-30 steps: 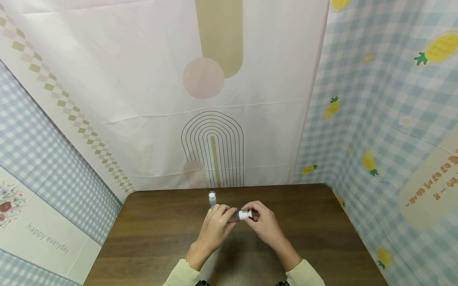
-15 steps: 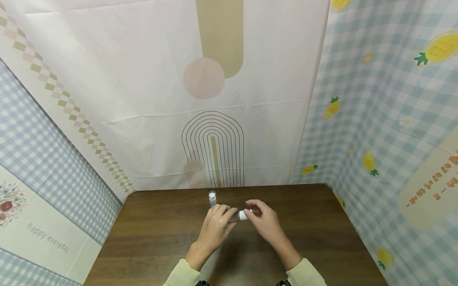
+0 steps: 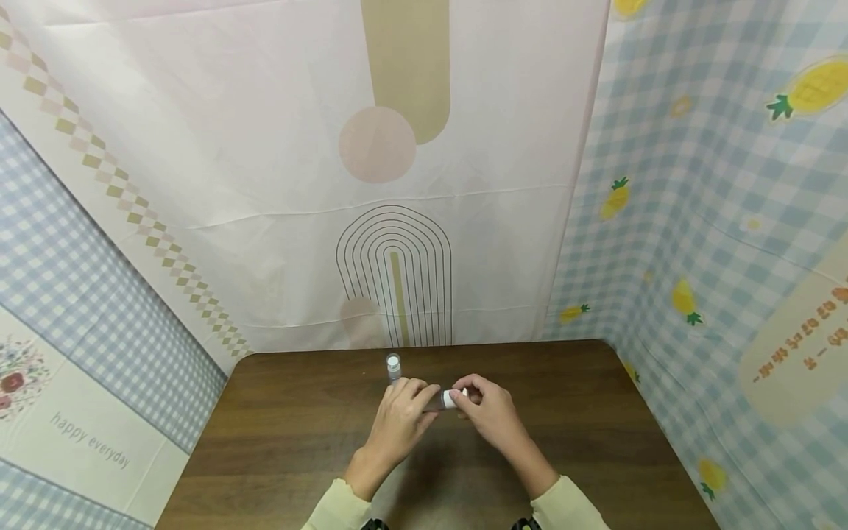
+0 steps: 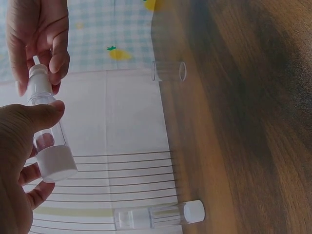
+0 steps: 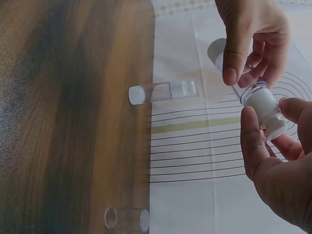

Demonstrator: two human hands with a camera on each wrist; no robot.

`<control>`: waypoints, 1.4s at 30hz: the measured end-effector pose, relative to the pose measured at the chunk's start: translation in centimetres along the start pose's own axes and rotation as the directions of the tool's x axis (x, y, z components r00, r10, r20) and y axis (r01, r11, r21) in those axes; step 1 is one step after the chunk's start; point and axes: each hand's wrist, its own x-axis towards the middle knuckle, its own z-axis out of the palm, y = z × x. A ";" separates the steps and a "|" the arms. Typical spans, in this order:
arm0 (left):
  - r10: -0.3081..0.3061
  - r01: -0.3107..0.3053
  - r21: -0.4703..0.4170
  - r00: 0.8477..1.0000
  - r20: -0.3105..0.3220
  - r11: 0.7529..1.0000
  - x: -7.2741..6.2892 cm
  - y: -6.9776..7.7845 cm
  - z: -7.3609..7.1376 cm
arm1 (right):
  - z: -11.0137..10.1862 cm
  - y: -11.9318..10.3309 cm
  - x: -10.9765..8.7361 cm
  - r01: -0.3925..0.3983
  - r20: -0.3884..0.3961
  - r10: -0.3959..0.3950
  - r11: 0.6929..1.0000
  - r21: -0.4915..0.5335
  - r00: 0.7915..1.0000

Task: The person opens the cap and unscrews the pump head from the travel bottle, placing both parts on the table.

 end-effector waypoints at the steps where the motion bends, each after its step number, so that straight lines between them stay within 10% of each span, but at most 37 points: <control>1: -0.001 0.001 0.001 1.000 -0.002 1.000 0.0 0.0 0.0 | 0.0 0.0 0.0 0.003 0.000 -0.003 1.000 -0.010 1.000; 8: -0.013 0.013 -0.003 1.000 0.011 1.000 0.0 -0.1 0.0 | -0.3 0.1 0.1 0.064 -0.035 -0.068 0.992 -0.105 0.997; 42: -0.013 0.012 -0.035 0.999 -0.044 0.999 0.0 -0.3 0.1 | -0.4 0.4 -0.3 0.299 -0.047 -0.297 0.954 0.039 0.954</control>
